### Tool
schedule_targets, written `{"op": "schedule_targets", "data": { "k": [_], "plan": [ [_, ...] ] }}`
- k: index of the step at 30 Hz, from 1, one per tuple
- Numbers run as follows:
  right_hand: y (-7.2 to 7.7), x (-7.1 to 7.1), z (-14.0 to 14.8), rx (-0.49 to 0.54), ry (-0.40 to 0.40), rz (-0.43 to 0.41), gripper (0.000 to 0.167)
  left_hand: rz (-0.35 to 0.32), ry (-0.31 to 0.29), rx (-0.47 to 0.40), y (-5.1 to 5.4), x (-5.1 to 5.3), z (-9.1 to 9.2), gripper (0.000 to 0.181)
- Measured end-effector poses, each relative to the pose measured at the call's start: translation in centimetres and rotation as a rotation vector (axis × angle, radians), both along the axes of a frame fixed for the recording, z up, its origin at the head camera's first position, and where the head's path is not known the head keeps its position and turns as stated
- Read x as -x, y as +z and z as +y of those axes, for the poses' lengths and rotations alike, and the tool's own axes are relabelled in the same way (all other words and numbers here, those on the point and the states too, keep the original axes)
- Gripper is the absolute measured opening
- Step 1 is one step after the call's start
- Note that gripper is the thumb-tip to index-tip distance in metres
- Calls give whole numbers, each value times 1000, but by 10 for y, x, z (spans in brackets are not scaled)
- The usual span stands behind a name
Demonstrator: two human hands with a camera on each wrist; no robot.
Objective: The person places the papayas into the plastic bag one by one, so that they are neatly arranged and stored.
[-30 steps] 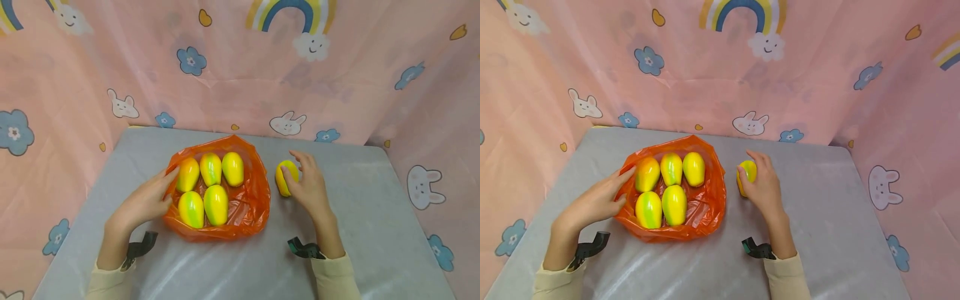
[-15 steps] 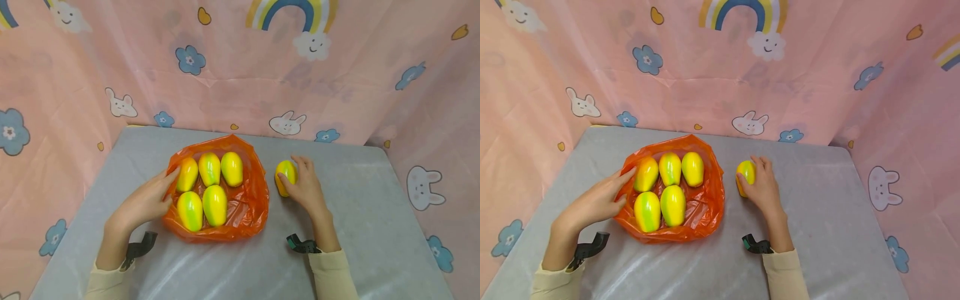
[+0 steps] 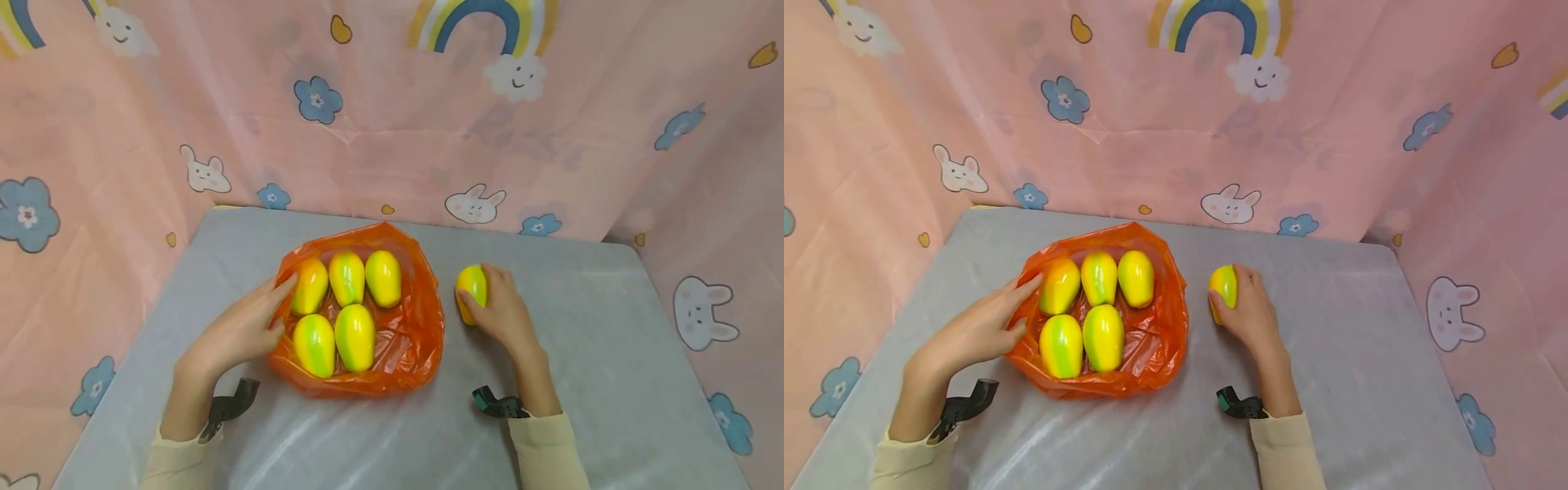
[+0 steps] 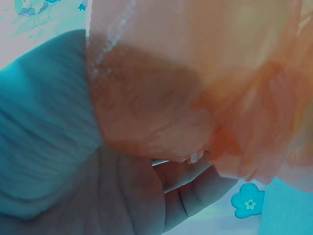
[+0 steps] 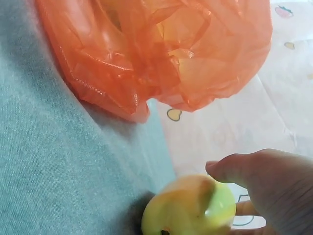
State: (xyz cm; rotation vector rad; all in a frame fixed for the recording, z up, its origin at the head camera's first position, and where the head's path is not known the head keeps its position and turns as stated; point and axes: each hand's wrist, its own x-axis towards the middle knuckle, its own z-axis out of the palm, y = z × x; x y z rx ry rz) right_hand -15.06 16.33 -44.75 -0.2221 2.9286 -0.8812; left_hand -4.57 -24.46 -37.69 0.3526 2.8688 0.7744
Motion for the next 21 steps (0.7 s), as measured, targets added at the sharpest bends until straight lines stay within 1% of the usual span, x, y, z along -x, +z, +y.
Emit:
{"op": "schedule_targets", "data": {
  "k": [3,6,14,21],
  "plan": [
    [-1,-2,2,-9,1,-10,79,-12,-6,1,-2,1,2,75],
    [0,-2,4,-15,6,-14,79,-10,-9,5,-3,2,3,75],
    [3,-3,6,-31,10,-43,79,-20,-5,7,-3,1,3,75],
    [3,-4,6,-32,9,-53,81,-15,-10,14,-3,1,3,75]
  ]
}}
